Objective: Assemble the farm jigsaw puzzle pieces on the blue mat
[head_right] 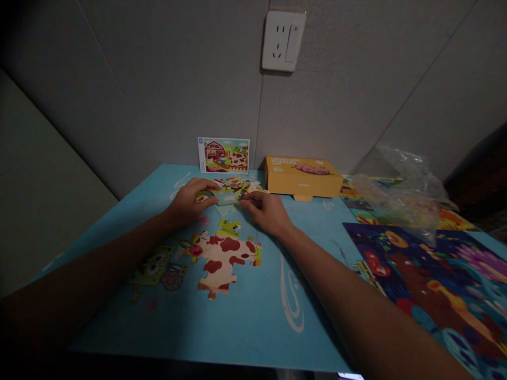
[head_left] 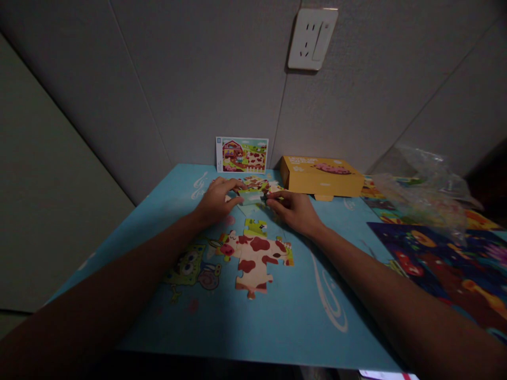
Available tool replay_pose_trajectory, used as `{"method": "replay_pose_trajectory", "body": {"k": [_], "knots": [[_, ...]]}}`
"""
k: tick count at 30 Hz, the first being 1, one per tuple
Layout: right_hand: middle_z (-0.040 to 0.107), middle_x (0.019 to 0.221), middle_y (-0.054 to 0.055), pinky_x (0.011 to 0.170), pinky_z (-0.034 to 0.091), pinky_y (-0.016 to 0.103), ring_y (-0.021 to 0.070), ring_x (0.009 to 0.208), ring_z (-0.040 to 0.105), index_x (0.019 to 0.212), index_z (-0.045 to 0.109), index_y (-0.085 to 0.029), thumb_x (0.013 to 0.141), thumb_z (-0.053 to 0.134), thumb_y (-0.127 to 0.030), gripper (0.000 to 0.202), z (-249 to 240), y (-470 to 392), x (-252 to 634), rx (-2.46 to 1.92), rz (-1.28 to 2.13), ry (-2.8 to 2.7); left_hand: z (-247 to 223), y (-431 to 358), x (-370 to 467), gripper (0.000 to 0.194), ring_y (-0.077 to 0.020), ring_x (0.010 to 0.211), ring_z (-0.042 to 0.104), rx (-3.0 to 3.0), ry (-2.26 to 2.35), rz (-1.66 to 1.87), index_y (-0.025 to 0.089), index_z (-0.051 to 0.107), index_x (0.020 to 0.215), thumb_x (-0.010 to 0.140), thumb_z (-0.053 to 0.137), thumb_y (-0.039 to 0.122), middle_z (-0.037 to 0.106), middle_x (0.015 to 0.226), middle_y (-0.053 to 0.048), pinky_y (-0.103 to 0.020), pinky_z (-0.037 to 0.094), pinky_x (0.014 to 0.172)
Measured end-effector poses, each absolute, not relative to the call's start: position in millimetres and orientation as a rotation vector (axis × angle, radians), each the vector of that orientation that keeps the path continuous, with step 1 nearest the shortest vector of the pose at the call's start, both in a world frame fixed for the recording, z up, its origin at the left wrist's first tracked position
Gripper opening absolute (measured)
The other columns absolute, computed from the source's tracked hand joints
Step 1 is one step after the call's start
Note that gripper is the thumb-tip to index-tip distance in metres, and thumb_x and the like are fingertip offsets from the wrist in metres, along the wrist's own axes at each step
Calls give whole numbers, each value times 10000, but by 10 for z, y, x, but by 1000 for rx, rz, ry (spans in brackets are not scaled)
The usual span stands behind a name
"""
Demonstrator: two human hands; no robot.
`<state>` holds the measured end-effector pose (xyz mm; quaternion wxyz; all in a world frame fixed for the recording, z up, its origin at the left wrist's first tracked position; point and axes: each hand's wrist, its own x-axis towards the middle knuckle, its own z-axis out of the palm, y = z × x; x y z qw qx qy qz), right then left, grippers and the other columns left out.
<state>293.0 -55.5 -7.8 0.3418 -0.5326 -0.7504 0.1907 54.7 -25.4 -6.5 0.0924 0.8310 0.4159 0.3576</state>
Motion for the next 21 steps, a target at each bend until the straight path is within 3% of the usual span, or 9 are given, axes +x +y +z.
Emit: {"method": "replay_pose_trajectory", "body": {"k": [5, 7, 10, 14, 21], "knots": [[459, 501, -28, 525, 261, 252, 96, 492, 366, 619, 562, -165, 893, 490, -449, 401, -63, -619, 2874, -1229, 482, -2135, -38, -346, 607, 248, -215, 969, 543, 2548, 984, 1134, 192, 676, 1077, 837, 647, 248, 683, 984, -52, -370, 459, 917], [475, 505, -21, 521, 256, 254, 100, 493, 380, 604, 537, -170, 895, 477, -440, 402, -60, -608, 2883, -1311, 436, -2030, -54, -334, 601, 360, -224, 993, 523, 2562, 1025, 1092, 192, 639, 1204, 852, 630, 267, 683, 994, -55, -391, 441, 951], [549, 543, 7, 526, 271, 257, 118, 516, 452, 662, 618, -149, 889, 479, -428, 386, -56, -550, 2935, -1503, 387, -1817, -105, -275, 568, 481, -282, 1109, 469, 2602, 1275, 874, 192, 597, 1303, 836, 631, 302, 654, 1147, -86, -480, 378, 1019], [576, 536, 23, 530, 281, 263, 134, 521, 495, 676, 695, -126, 870, 515, -416, 392, -51, -473, 3010, -1724, 377, -1720, -163, -208, 524, 410, -351, 1215, 399, 2564, 1503, 553, 220, 691, 1184, 810, 640, 382, 587, 1265, -96, -549, 334, 1030], [460, 430, 5, 510, 239, 280, 118, 460, 431, 522, 625, -151, 877, 501, -524, 529, -51, -482, 3004, -1810, 327, -1734, -147, -191, 509, 288, -318, 1208, 406, 2511, 1492, 540, 233, 729, 1029, 801, 661, 395, 618, 1217, -66, -511, 316, 1035]]}}
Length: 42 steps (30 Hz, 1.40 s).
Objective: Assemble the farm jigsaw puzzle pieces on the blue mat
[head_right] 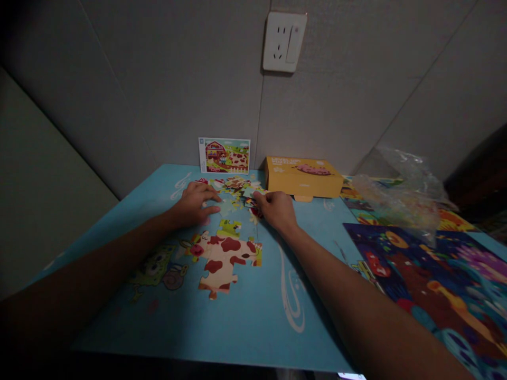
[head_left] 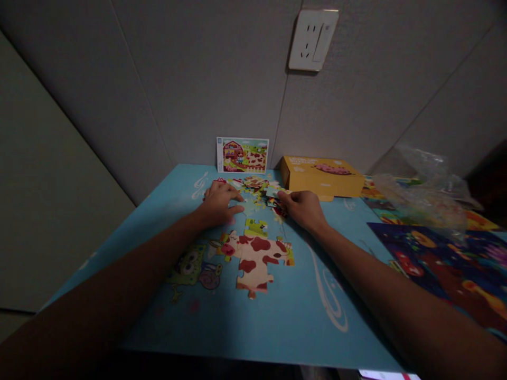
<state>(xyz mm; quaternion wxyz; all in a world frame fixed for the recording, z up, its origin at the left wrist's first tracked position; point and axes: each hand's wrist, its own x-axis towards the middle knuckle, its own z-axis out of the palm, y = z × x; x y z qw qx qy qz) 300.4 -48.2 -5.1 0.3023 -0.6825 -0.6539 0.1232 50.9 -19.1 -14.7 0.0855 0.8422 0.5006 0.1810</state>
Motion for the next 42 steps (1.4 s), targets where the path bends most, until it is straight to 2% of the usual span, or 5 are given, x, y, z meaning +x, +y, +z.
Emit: {"method": "replay_pose_trajectory", "body": {"k": [9, 16, 26, 35, 42], "knots": [[609, 616, 7, 538, 298, 249, 115, 537, 459, 850, 733, -138, 864, 520, -445, 374, -64, -562, 2929, -1376, 539, -2032, -80, -223, 543, 125, -248, 1012, 558, 2498, 1298, 833, 206, 685, 865, 767, 699, 283, 712, 947, -42, -443, 389, 986], [416, 522, -36, 497, 246, 234, 91, 492, 340, 698, 642, -143, 872, 476, -382, 339, -5, -647, 2926, -1214, 572, -2173, -14, -313, 586, 79, -215, 917, 597, 2503, 1162, 1091, 204, 684, 800, 787, 692, 282, 716, 862, -30, -408, 421, 951], [659, 618, 50, 514, 323, 252, 138, 525, 536, 790, 707, -121, 843, 550, -383, 310, -32, -544, 2960, -1532, 481, -1687, -34, -122, 369, 265, -223, 973, 604, 2120, 1652, 1427, 200, 715, 1037, 888, 513, 286, 716, 1015, -56, -381, 453, 944], [598, 532, 37, 486, 271, 255, 131, 512, 512, 653, 716, -115, 825, 553, -385, 359, -5, -506, 3014, -1773, 359, -1634, -33, -118, 330, 381, -446, 1125, 522, 2015, 2220, 864, 208, 746, 993, 825, 544, 483, 665, 1078, -179, -640, 389, 901], [567, 509, 23, 496, 269, 259, 128, 497, 483, 618, 687, -137, 828, 527, -415, 383, -45, -500, 3001, -1729, 324, -1674, -68, -177, 378, 625, -453, 1093, 515, 2201, 2228, 584, 201, 727, 1007, 644, 652, 704, 619, 1078, -200, -655, 367, 917]]}}
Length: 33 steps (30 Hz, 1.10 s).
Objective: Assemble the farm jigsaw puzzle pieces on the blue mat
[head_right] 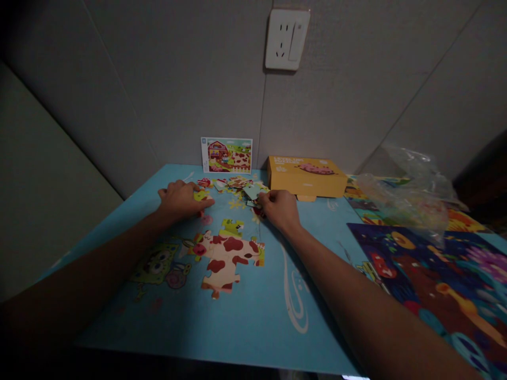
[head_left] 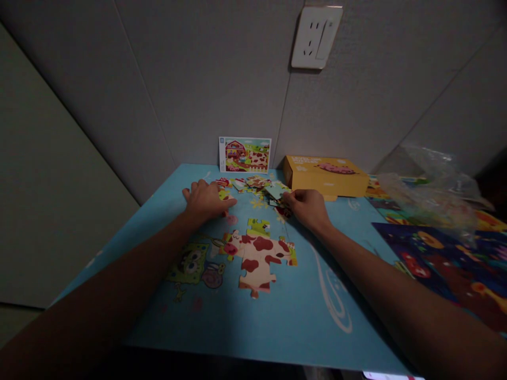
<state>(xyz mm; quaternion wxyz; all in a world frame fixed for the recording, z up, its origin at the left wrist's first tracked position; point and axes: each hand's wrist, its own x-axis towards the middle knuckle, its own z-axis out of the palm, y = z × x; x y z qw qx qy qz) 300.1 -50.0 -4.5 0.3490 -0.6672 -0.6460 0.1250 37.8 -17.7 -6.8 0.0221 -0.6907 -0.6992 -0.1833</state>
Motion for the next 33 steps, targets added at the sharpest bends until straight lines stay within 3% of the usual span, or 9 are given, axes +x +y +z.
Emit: {"method": "replay_pose_trajectory", "body": {"k": [9, 15, 18, 22, 26, 30, 33], "knots": [[550, 497, 15, 512, 269, 259, 125, 492, 465, 574, 638, -152, 819, 529, -388, 356, -12, -534, 2963, -1715, 347, -1685, -45, -178, 409, 559, -443, 1144, 518, -2235, -2197, -566, 194, 674, 1126, 705, 649, 560, 601, 1173, -214, -608, 399, 918], [542, 498, 6, 502, 269, 254, 109, 476, 435, 577, 615, -152, 843, 518, -437, 402, -51, -554, 2945, -1537, 414, -1788, -17, -227, 483, 315, -244, 894, 643, -2450, -1926, -1247, 218, 701, 1012, 766, 630, 401, 723, 927, -34, -384, 483, 885], [525, 498, 3, 503, 262, 258, 103, 477, 411, 600, 635, -143, 857, 512, -438, 410, -39, -586, 2916, -1450, 440, -1893, -52, -226, 501, 300, -223, 879, 660, -2526, -1799, -1528, 196, 724, 953, 806, 604, 428, 741, 961, -40, -331, 516, 846], [536, 525, -5, 517, 273, 257, 98, 488, 394, 743, 720, -128, 868, 530, -438, 384, -23, -630, 2883, -1336, 464, -2018, -63, -252, 531, 269, -227, 940, 671, -2636, -1675, -1580, 188, 720, 936, 851, 561, 389, 737, 996, -60, -344, 527, 893], [550, 540, -21, 514, 277, 246, 92, 486, 386, 905, 757, -144, 863, 565, -464, 376, -19, -670, 2858, -1252, 556, -2099, -7, -373, 598, 272, -189, 796, 685, -2862, -1608, -1517, 187, 674, 978, 885, 502, 376, 716, 910, -54, -314, 569, 743], [490, 494, -33, 503, 257, 242, 88, 475, 360, 773, 731, -134, 848, 575, -472, 379, -20, -685, 2849, -1235, 587, -2164, -13, -469, 656, 277, -145, 654, 655, -3061, -1604, -1553, 194, 618, 1009, 906, 463, 400, 678, 793, -28, -282, 560, 632], [488, 505, -31, 507, 261, 242, 88, 479, 362, 727, 687, -130, 865, 542, -437, 367, -25, -675, 2857, -1227, 574, -2146, -58, -455, 646, 313, -111, 475, 552, -3157, -1657, -1493, 192, 579, 1069, 921, 428, 423, 651, 733, -11, -282, 520, 516]]}}
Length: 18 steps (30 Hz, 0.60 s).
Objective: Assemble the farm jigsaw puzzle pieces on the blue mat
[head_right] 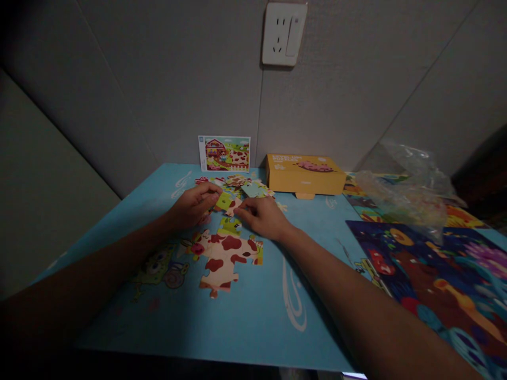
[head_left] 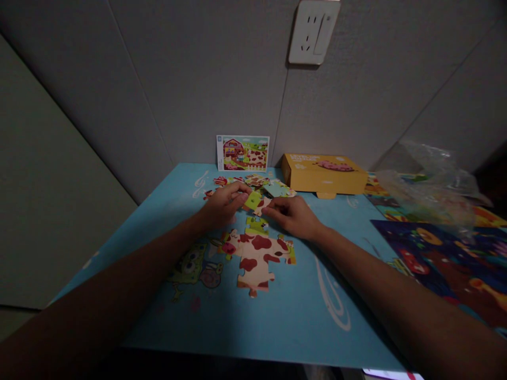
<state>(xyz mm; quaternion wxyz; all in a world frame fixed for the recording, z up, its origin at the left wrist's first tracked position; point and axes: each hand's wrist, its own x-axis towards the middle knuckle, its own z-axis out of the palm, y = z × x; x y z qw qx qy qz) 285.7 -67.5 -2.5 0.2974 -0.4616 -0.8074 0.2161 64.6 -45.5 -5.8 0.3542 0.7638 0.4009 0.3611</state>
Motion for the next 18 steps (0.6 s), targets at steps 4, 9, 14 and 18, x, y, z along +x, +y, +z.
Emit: {"method": "replay_pose_trajectory", "body": {"k": [4, 9, 14, 18], "knots": [[493, 528, -26, 514, 276, 240, 95, 492, 384, 751, 654, -133, 878, 511, -441, 363, -26, -654, 2876, -1231, 546, -2064, -47, -367, 528, 348, -203, 777, 641, 2274, 1088, 880, 175, 616, 1095, 883, 469, 410, 675, 899, -68, -396, 551, 769], [495, 544, -12, 511, 263, 247, 105, 496, 394, 736, 633, -138, 873, 505, -430, 347, -38, -625, 2924, -1288, 504, -2006, 11, -280, 304, 592, -384, 1352, 311, 2664, 1137, 438, 225, 571, 1305, 733, 659, 347, 488, 1436, -120, -610, 227, 1111], [523, 556, -1, 517, 268, 251, 110, 502, 416, 750, 637, -141, 880, 506, -416, 331, -49, -609, 2968, -1309, 499, -1994, -60, -197, 228, 601, -390, 1403, 235, 2631, 1335, 327, 277, 517, 1389, 799, 619, 336, 397, 1512, -114, -608, 202, 1110], [493, 529, -10, 518, 263, 254, 101, 484, 386, 714, 634, -140, 877, 517, -412, 338, -8, -634, 2958, -1314, 461, -2030, -57, -184, 288, 459, -361, 1324, 341, 2615, 1435, 558, 230, 634, 1274, 833, 610, 356, 527, 1402, -109, -578, 239, 1102]]}}
